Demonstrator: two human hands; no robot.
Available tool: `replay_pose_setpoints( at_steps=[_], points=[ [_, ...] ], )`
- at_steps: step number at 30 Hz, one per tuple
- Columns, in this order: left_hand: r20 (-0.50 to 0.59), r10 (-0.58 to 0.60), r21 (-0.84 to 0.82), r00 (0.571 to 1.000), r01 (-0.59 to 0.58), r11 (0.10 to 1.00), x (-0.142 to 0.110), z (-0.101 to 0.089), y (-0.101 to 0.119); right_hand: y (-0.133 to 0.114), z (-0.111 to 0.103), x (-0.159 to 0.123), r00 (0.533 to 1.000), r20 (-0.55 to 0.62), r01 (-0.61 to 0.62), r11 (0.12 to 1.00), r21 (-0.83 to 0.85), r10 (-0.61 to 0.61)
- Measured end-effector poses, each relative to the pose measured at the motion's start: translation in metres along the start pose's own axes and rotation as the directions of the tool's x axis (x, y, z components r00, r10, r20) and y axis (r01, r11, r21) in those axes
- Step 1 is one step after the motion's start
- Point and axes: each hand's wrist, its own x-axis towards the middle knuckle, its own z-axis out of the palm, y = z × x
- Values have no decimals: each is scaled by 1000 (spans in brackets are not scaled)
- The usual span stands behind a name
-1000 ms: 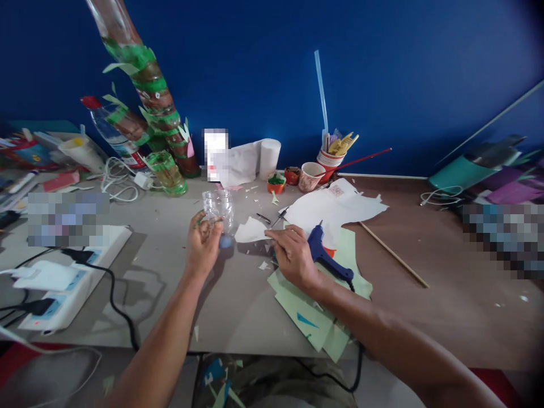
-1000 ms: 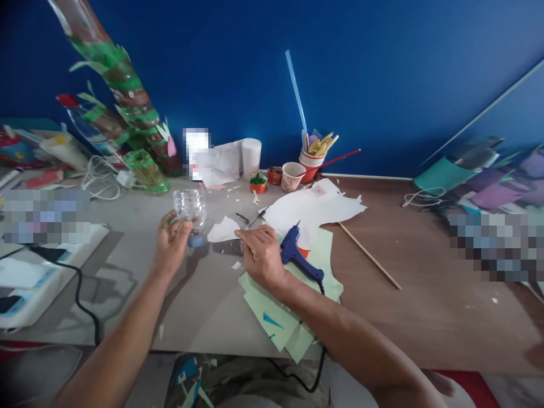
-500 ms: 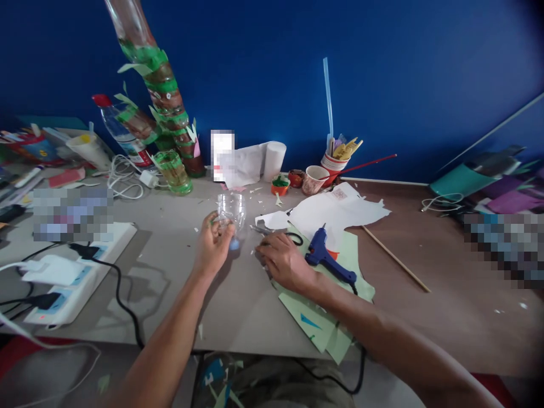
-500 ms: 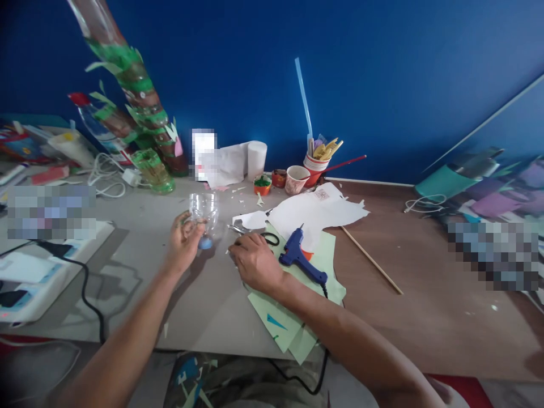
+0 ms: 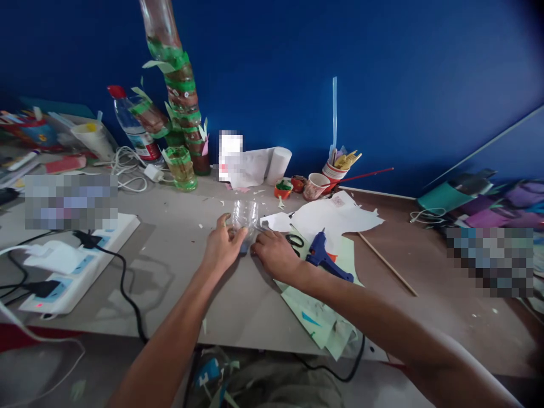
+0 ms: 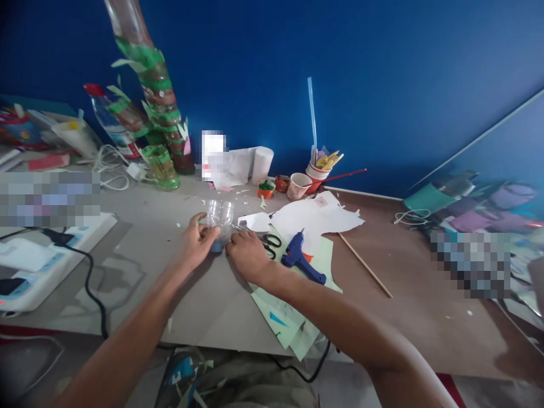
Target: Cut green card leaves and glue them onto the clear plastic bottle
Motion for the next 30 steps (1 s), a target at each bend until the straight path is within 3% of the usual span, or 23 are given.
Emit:
replay_pose_setpoints(
  at_steps=[6,12,14,15,17,18,19,20,22,24,30],
  points=[
    [0,-54,199,999,53,979,1,-4,4,2,-6,14,989,137,56,997,-46,-50],
    [6,-42,269,999,39,962,0,-6,4,10,-9,12,991,134,-41,980,193,15],
    [14,-29,311,999,23,950,0,-6,3,17,-12,2,991,125,-94,920,381,49],
    [17,-22,336,1000,15,942,0,-5,2,21,-13,-4,989,128,-136,776,616,73],
    [15,-18,389,1000,11,921,1,-4,1,27,-14,-18,991,127,-133,216,967,40],
    [13,-22,410,1000,15,912,1,-4,1,29,-14,-25,993,122,-121,-80,989,2],
    [10,-25,425,1000,19,905,1,-3,1,30,-14,-30,994,105,-112,-312,943,-38],
    [8,-27,434,1000,21,901,1,-2,0,30,-13,-34,993,89,-112,-477,871,-72],
    [4,-21,443,1000,17,897,2,-1,-1,28,-11,-37,992,72,-123,-666,736,-104],
    [2,-10,451,1000,8,892,1,0,0,25,-8,-37,993,67,-119,-760,639,-100],
    [-20,-15,347,1000,21,937,-1,-1,2,22,-1,-37,995,35,-99,-874,476,-93]
  ],
)
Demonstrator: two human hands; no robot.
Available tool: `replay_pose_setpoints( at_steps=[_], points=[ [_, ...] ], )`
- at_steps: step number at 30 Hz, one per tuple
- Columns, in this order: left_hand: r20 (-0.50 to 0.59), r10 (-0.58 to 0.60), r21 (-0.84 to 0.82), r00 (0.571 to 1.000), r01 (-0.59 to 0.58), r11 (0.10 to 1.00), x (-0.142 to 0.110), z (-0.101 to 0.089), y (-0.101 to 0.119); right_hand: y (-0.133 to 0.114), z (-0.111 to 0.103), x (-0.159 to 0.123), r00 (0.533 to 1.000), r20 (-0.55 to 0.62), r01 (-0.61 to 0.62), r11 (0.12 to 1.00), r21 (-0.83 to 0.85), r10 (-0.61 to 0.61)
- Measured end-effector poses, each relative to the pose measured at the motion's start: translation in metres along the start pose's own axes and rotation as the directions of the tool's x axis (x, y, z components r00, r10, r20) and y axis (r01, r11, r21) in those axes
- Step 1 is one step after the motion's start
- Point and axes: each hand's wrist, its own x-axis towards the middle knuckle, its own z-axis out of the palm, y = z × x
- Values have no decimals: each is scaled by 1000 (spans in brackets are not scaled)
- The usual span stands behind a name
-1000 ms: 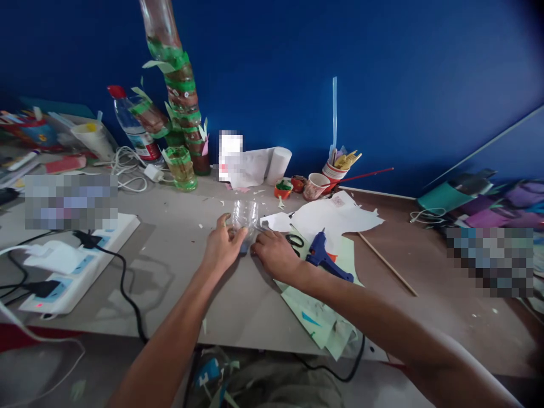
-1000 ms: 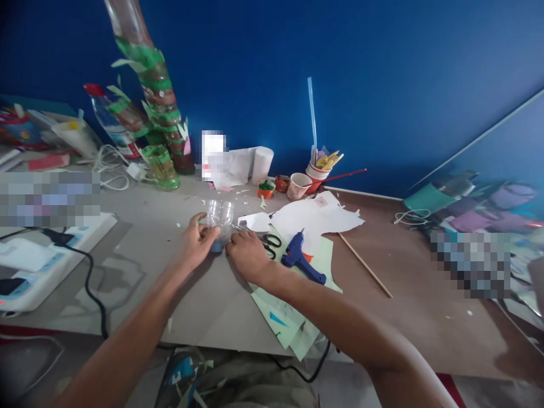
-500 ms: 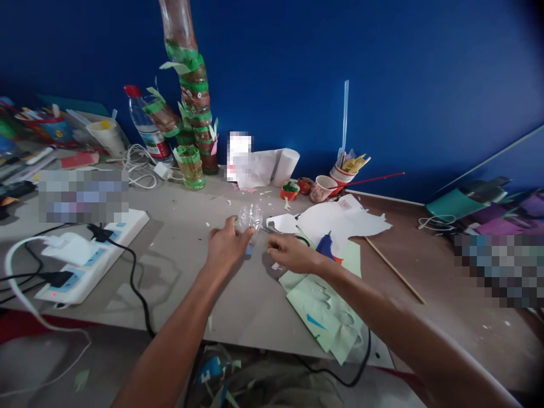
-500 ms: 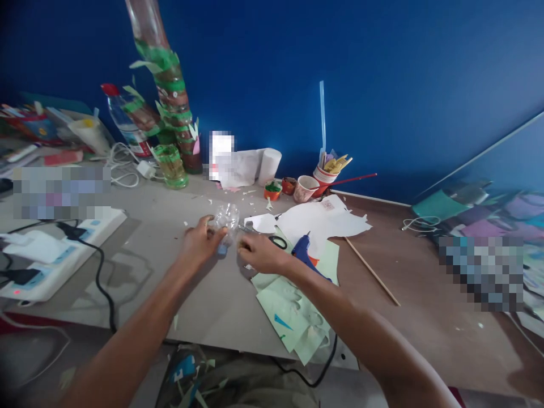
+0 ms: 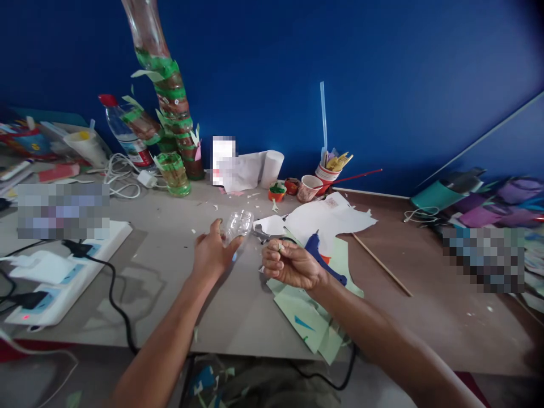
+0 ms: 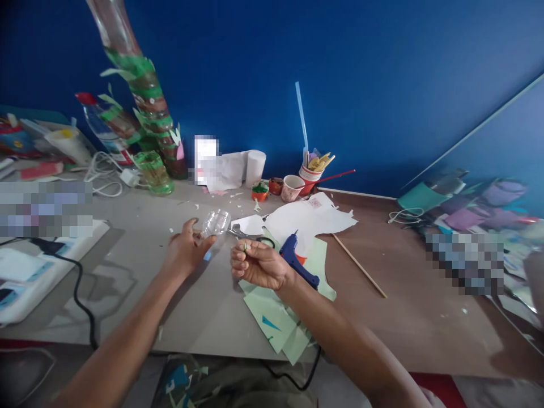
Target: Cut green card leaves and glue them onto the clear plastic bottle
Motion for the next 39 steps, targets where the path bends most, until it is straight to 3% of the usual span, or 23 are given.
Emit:
replay_pose_setpoints(
  at_steps=[5,10,16,24,30,35,39],
  points=[
    [-19,-80,-213,997,74,974,4,6,-6,2,-6,-1,1000,21,5,999,40,-6],
    [-2,-100,-363,995,92,927,6,11,-10,3,-8,-2,1000,26,8,999,-39,-7],
    [126,-28,-679,992,107,726,2,10,-5,0,-6,-3,996,-56,60,987,-146,-69],
    [172,-12,-739,985,137,660,3,12,-5,3,-11,-3,982,-79,155,971,-180,-171],
    [153,17,-690,988,94,718,-1,14,-5,8,-12,-2,978,-86,169,966,-197,-189],
    [29,29,-480,999,-12,877,-2,16,-9,8,-9,-1,959,-167,190,955,-226,-231],
    [-38,19,-304,999,-30,952,1,14,-9,9,-9,-1,945,-214,193,951,-241,-246]
  ],
)
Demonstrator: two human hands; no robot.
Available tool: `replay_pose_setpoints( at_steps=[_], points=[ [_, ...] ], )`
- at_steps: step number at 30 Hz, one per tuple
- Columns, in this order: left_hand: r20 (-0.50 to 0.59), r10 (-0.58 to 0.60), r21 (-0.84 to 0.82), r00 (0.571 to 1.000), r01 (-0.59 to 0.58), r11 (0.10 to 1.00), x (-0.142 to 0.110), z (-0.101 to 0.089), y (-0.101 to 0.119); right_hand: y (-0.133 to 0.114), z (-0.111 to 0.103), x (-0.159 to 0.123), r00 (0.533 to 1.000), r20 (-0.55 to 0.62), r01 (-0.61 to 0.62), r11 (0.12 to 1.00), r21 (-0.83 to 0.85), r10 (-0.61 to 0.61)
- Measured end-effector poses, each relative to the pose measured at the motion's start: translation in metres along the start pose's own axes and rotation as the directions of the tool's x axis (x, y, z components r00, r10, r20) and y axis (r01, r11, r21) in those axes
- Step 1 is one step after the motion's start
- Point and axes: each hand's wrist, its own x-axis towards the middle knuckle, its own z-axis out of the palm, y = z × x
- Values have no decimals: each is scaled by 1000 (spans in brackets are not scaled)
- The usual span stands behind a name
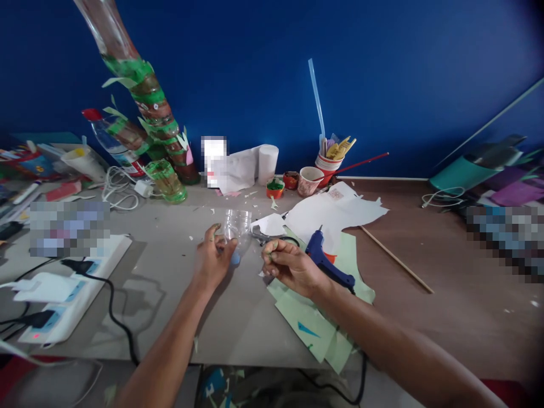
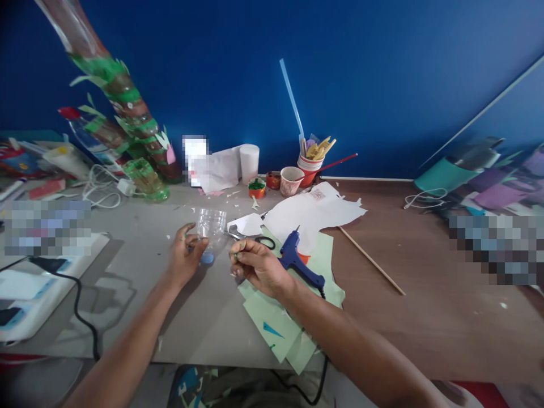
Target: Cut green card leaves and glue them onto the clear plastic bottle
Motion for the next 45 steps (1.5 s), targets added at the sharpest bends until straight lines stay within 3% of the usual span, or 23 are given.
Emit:
replay_pose_setpoints(
  at_steps=[6,12,16,20,23,25,27,29,31,34,39,45],
  points=[
    [-6,8,298,1000,-6,954,-1,-5,9,2,-2,-1,1000,0,10,1000,-9,-10],
    [26,11,387,1000,-20,922,-3,-7,14,3,-3,-2,999,33,4,1000,-3,-4],
    [31,12,375,999,-23,927,-2,-7,13,3,0,-2,1000,12,-3,999,-32,4],
    [-92,145,340,985,-106,935,-3,-11,15,3,2,-3,1000,1,12,999,-42,-12],
    [-203,300,162,932,-270,949,-9,-14,23,4,1,-2,999,-7,33,998,-50,-34],
    [-199,343,8,918,-348,937,-15,-16,30,5,1,-2,998,-10,54,996,-70,-55],
    [-90,305,-182,948,-316,931,-21,-15,35,4,1,-2,997,-7,82,991,-108,-83],
    [101,238,-349,966,-189,918,-27,-12,38,4,1,-2,991,5,134,978,-160,-135],
    [298,183,-445,937,-33,895,-31,-9,41,3,2,-3,980,31,197,956,-218,-195],
    [501,132,-503,855,163,849,-35,-7,46,3,1,-4,968,98,250,922,-296,-231],
    [646,125,-524,753,319,789,-34,-11,54,6,-4,-5,966,163,249,890,-381,-201],
    [694,98,-529,714,412,742,-30,-13,55,8,-3,-3,949,210,303,858,-414,-234]
  ],
)
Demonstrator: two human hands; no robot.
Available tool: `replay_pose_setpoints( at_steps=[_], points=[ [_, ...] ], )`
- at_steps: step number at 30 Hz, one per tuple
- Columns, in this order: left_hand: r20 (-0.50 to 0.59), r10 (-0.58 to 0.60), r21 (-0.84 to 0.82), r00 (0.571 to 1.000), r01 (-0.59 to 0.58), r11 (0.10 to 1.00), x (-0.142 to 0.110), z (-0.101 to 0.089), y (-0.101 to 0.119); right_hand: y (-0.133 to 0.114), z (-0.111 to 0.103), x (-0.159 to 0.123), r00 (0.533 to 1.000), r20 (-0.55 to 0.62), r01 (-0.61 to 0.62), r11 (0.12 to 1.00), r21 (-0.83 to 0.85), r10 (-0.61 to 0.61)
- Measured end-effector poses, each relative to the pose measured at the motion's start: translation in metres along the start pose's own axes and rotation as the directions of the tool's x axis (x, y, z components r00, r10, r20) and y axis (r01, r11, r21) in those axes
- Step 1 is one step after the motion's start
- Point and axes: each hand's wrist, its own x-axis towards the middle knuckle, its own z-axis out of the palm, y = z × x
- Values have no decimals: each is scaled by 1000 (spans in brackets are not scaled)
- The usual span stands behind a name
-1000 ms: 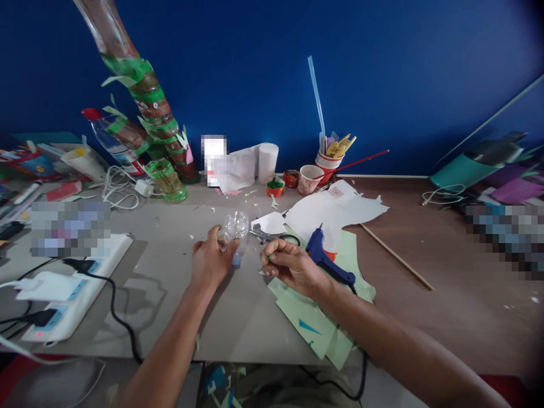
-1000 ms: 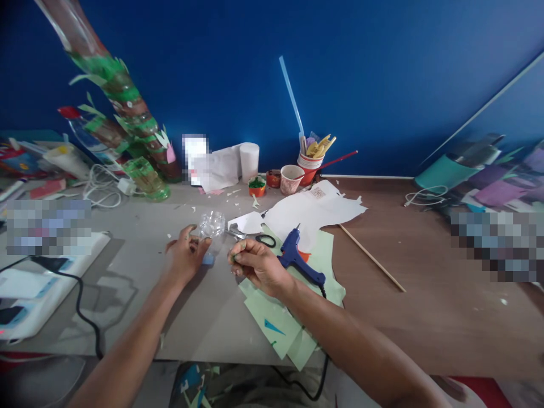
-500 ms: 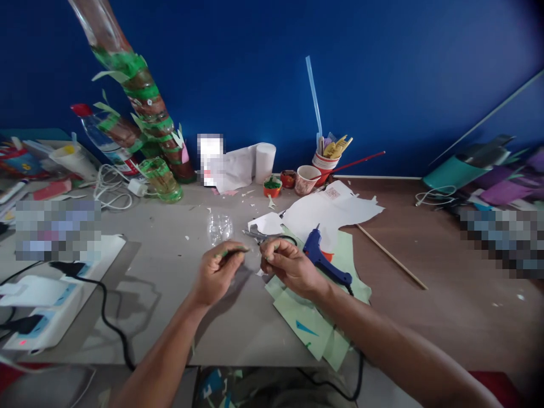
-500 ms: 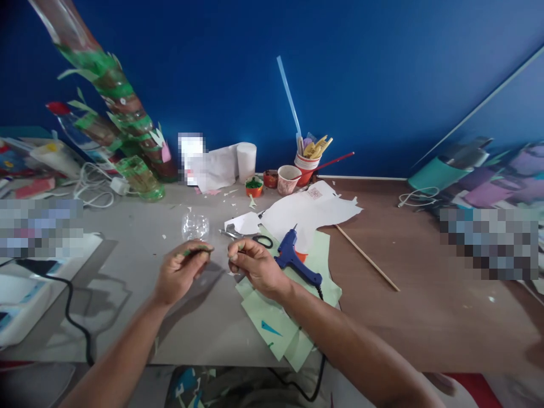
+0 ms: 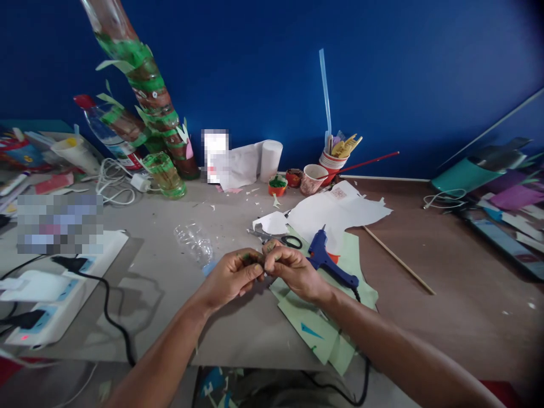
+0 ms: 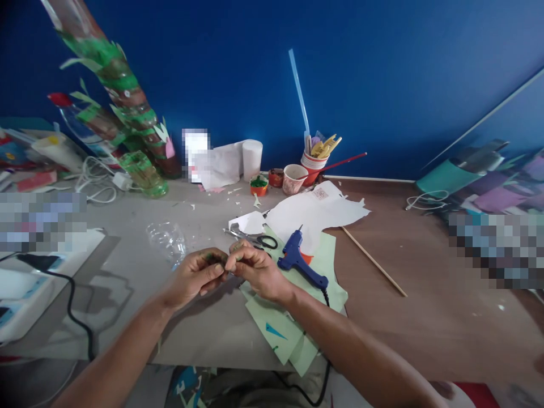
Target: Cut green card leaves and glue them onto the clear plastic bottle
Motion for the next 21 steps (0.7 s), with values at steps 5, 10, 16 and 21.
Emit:
replay_pose_setpoints(
  at_steps=[5,10,16,21],
  points=[
    [-30,-2,1,1000,2,1000,3,0,-5,6,1,2,998,-54,30,999,-33,-31],
    [-46,16,43,999,-14,999,3,0,-6,6,4,2,995,-98,13,999,-31,-16],
    [-125,80,152,989,-61,986,4,0,-9,7,2,-1,968,-218,-127,992,21,128],
    [-194,116,267,974,-62,962,7,0,-10,5,3,0,939,-303,-198,976,-92,162]
  ],
)
